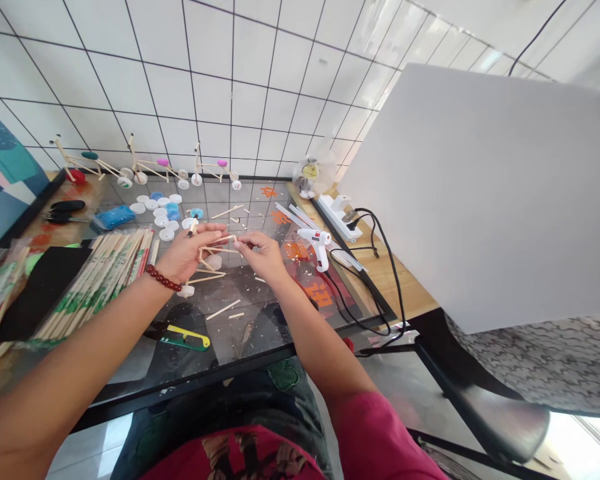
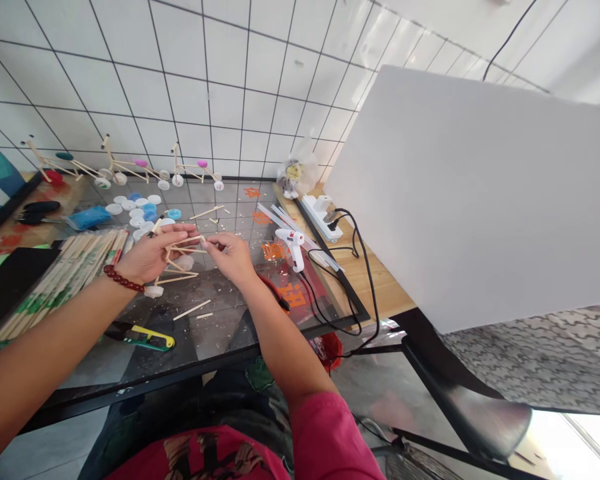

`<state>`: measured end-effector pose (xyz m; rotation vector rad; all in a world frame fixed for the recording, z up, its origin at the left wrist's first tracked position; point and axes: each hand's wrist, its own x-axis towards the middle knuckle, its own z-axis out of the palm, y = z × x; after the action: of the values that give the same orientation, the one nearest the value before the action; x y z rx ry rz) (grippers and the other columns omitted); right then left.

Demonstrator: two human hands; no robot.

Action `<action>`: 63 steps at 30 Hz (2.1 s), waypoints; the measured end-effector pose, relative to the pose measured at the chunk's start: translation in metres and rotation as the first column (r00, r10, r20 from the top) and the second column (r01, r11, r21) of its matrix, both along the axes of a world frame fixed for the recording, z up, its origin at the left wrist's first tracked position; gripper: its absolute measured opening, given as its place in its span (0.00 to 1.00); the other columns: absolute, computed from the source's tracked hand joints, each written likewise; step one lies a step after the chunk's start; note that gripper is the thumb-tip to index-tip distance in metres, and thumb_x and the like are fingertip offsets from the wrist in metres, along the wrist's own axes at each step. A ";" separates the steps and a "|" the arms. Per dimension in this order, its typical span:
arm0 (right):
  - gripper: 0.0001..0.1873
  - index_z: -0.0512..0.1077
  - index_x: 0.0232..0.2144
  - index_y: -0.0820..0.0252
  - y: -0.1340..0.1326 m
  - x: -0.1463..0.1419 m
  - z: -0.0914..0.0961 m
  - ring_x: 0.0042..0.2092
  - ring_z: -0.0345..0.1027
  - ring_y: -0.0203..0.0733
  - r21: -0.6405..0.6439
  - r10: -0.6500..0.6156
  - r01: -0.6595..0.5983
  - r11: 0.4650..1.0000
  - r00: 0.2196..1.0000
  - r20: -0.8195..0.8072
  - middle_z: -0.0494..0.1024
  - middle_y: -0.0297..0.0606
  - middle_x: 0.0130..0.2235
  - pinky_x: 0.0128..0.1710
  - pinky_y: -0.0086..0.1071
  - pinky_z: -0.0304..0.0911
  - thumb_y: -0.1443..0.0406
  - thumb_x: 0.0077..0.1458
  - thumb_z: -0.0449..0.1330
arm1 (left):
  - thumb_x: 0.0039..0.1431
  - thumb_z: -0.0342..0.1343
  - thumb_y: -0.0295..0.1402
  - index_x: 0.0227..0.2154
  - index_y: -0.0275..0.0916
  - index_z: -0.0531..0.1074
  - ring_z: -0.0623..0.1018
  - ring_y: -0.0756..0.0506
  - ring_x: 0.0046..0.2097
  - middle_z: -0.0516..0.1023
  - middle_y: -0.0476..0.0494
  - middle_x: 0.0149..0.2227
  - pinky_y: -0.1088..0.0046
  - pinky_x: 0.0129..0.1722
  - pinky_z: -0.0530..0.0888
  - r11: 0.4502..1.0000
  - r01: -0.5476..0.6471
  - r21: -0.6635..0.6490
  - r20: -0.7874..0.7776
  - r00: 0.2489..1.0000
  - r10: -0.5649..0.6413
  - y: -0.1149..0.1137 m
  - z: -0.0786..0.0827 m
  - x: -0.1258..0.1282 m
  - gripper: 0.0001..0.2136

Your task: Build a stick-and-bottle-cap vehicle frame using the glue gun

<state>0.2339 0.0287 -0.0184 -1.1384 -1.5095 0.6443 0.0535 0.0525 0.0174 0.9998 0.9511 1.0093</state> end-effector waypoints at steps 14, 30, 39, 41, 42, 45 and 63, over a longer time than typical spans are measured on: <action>0.08 0.80 0.30 0.59 0.011 -0.002 -0.013 0.32 0.72 0.36 -0.245 -0.009 -0.054 0.968 0.968 -0.251 0.81 0.32 0.29 0.36 0.29 0.67 0.60 0.49 0.68 | 0.32 0.60 0.23 0.37 0.45 0.78 0.71 0.33 0.62 0.81 0.43 0.46 0.61 0.49 0.74 0.996 -0.003 0.090 0.113 0.994 -0.007 0.005 0.000 -0.004 0.23; 0.04 0.81 0.29 0.59 0.011 -0.001 -0.015 0.27 0.70 0.31 -0.270 -0.006 -0.022 0.962 0.995 -0.103 0.81 0.30 0.28 0.32 0.25 0.67 0.68 0.46 0.68 | 0.31 0.61 0.25 0.38 0.43 0.80 0.71 0.33 0.61 0.80 0.42 0.50 0.65 0.45 0.74 0.989 -0.001 0.149 -0.034 0.999 0.006 0.010 -0.013 -0.006 0.24; 0.05 0.82 0.31 0.59 0.013 -0.003 -0.015 0.31 0.74 0.34 -0.308 -0.018 -0.014 0.951 0.995 -0.100 0.83 0.32 0.31 0.39 0.30 0.70 0.71 0.49 0.68 | 0.34 0.70 0.33 0.42 0.41 0.80 0.77 0.35 0.53 0.80 0.39 0.52 0.66 0.42 0.75 0.970 0.024 0.240 -0.326 0.944 0.057 0.007 -0.011 -0.012 0.25; 0.05 0.82 0.30 0.59 0.013 -0.003 -0.015 0.31 0.75 0.35 -0.312 -0.009 -0.024 0.950 0.995 -0.102 0.83 0.32 0.31 0.39 0.30 0.70 0.71 0.49 0.68 | 0.35 0.71 0.36 0.42 0.41 0.80 0.78 0.36 0.50 0.81 0.39 0.51 0.66 0.43 0.74 0.966 0.022 0.256 -0.347 0.935 0.071 0.007 -0.012 -0.012 0.25; 0.05 0.82 0.30 0.59 0.013 -0.003 -0.014 0.32 0.75 0.35 -0.315 -0.006 -0.027 0.949 0.995 -0.103 0.83 0.32 0.31 0.38 0.29 0.69 0.71 0.49 0.67 | 0.36 0.72 0.39 0.41 0.41 0.81 0.78 0.36 0.49 0.81 0.39 0.50 0.66 0.43 0.74 0.964 0.017 0.265 -0.349 0.934 0.079 0.007 -0.013 -0.012 0.24; 0.05 0.82 0.31 0.59 0.013 -0.003 -0.014 0.32 0.75 0.35 -0.327 -0.007 -0.026 0.945 0.995 -0.100 0.83 0.33 0.31 0.38 0.30 0.69 0.70 0.49 0.67 | 0.39 0.71 0.46 0.38 0.41 0.82 0.78 0.39 0.45 0.83 0.41 0.43 0.67 0.42 0.73 0.955 -0.019 0.297 -0.341 0.932 0.124 0.007 -0.014 -0.011 0.22; 0.28 0.76 0.53 0.59 0.014 0.013 -0.011 0.32 0.72 0.31 -0.334 -0.125 0.131 0.933 0.991 0.040 0.81 0.37 0.45 0.42 0.30 0.72 0.71 0.46 0.68 | 0.39 0.68 0.51 0.33 0.40 0.81 0.73 0.44 0.34 0.80 0.45 0.32 0.71 0.32 0.67 0.941 -0.036 0.335 -0.427 0.885 0.186 0.010 -0.015 -0.013 0.22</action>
<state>0.2469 0.0424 -0.0293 -1.4932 -1.3567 0.8249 0.0402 0.0622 0.0021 1.5130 1.2658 1.0695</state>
